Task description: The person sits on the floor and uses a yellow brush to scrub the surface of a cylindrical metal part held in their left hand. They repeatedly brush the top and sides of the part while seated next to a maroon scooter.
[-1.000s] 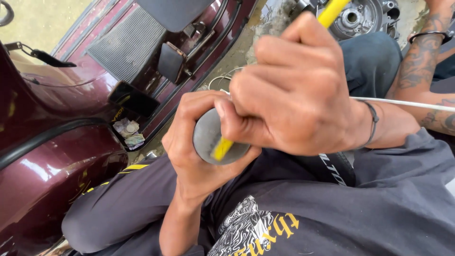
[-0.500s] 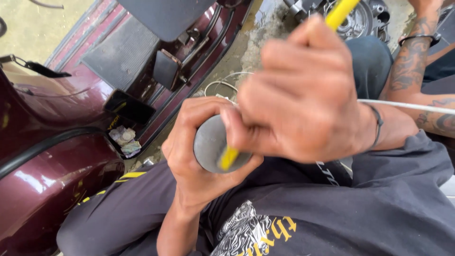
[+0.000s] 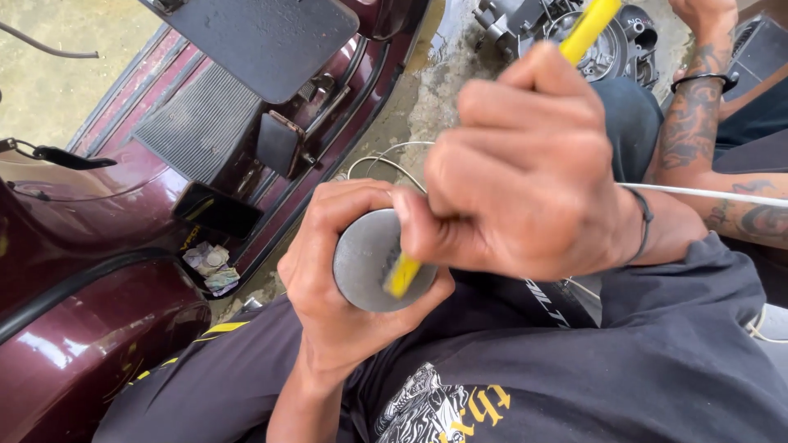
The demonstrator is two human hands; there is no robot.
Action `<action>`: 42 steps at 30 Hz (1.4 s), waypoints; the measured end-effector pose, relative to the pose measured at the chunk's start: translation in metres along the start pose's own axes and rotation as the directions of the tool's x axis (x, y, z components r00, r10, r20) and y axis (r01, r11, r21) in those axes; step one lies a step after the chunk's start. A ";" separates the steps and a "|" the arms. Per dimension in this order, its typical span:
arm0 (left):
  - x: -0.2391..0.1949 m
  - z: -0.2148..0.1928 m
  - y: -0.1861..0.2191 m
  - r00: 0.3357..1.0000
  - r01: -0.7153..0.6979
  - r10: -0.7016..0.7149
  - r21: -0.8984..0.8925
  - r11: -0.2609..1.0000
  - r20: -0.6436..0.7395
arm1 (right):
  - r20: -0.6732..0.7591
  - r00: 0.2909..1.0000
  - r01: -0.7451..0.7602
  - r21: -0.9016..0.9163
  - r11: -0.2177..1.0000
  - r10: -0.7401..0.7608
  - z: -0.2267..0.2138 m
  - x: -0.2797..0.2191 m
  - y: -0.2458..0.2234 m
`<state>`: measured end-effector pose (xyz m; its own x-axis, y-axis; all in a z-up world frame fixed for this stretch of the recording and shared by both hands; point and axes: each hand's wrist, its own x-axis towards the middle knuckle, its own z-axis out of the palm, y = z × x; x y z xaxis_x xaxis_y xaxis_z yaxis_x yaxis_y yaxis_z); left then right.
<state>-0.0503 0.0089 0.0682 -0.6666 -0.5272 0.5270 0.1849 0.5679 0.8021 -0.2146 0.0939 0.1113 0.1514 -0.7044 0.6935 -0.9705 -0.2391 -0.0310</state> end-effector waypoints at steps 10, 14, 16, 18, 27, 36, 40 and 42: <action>0.005 0.006 0.001 1.000 -0.013 0.014 0.025 1.000 -0.014 | -0.014 1.000 0.018 0.035 0.999 -0.018 0.000 0.000 -0.004; 0.004 0.006 0.000 0.999 0.036 -0.036 0.003 0.999 -0.039 | 0.007 1.000 -0.002 0.052 0.999 0.001 0.002 -0.003 0.001; 0.005 0.006 0.003 0.999 0.044 -0.043 0.019 0.999 -0.017 | -0.013 0.999 -0.029 0.026 0.999 0.029 0.001 -0.003 0.001; 0.009 0.010 0.007 0.997 0.023 -0.021 0.031 0.999 -0.079 | 0.001 1.000 0.019 0.052 0.998 -0.019 -0.002 -0.001 -0.006; 0.013 0.010 0.005 0.997 0.033 -0.032 0.018 0.999 -0.073 | 0.009 1.000 0.009 0.102 0.995 -0.010 0.001 -0.001 -0.001; 0.019 0.010 -0.001 0.999 -0.007 0.008 -0.018 1.000 0.031 | -0.015 0.993 -0.116 0.041 0.992 0.117 -0.004 -0.009 0.016; 0.028 0.019 0.001 0.998 -0.017 0.019 0.029 0.999 -0.060 | -0.060 0.998 -0.009 0.064 0.998 0.013 -0.003 -0.006 0.017; 0.023 0.012 -0.010 0.997 0.003 0.000 -0.038 0.999 0.079 | 0.002 0.996 -0.094 0.065 0.993 0.094 -0.003 -0.009 0.021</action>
<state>-0.0756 -0.0013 0.0689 -0.7217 -0.4752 0.5034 0.2108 0.5418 0.8136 -0.2369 0.0972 0.1063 0.0597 -0.7253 0.6858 -0.9661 -0.2149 -0.1432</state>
